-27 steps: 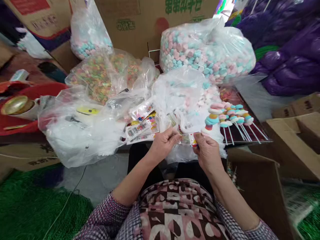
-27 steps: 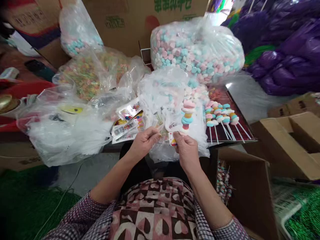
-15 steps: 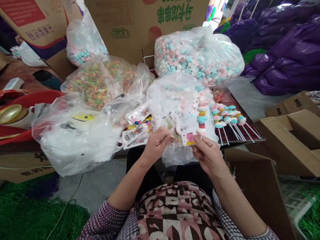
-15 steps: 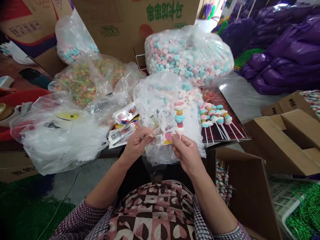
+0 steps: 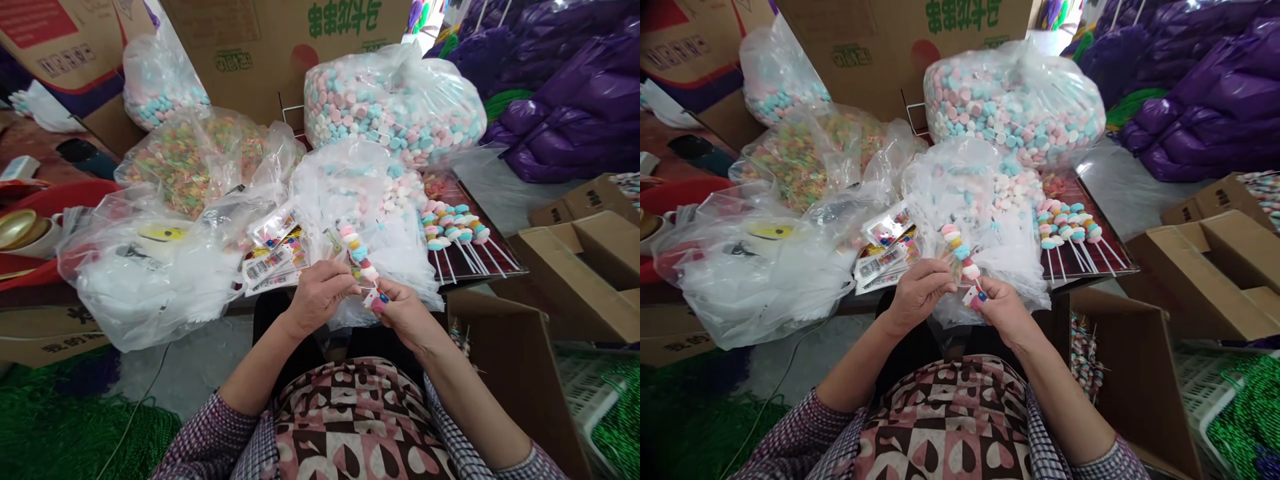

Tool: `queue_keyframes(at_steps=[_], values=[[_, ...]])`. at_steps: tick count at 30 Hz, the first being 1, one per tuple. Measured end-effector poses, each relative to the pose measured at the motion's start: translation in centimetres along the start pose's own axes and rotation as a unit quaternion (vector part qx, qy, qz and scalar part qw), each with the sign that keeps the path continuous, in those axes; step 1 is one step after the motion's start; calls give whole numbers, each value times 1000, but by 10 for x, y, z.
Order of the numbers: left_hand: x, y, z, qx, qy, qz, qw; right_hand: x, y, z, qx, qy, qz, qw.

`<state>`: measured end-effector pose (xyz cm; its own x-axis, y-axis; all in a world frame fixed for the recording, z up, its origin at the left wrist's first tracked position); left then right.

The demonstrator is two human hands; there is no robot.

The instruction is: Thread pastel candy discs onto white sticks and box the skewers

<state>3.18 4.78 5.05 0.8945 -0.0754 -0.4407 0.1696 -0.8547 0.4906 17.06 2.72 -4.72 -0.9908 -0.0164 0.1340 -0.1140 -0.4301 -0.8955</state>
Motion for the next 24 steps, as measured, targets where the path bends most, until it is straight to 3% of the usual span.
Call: queue_keyframes(at_steps=[6,10,13,18,24], values=[[-7,-35,14,-144,67,116,980,-14,-17,7,-45,69,-30,996],[-11,-67,33,-279,131,217,926,-32,-33,28,-92,73,-6,993],[-11,-79,43,-341,167,271,885,-45,-31,43,-103,49,71,991],[-12,-79,42,-349,164,281,879,-59,-28,58,-123,48,224,966],[-13,-73,32,-292,107,237,920,-65,-52,63,-182,59,369,910]])
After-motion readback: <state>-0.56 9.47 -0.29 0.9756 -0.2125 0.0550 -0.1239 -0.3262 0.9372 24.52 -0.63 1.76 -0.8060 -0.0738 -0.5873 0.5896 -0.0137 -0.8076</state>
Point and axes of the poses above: each hand's wrist, its own z-axis away from the middle knuckle, its own x-axis out of the palm, y = z × x, the point moved 8 cm from there along -z, towards the middle knuckle, and after that the axes turned 7 degrees about z, right-handed, at the moved point
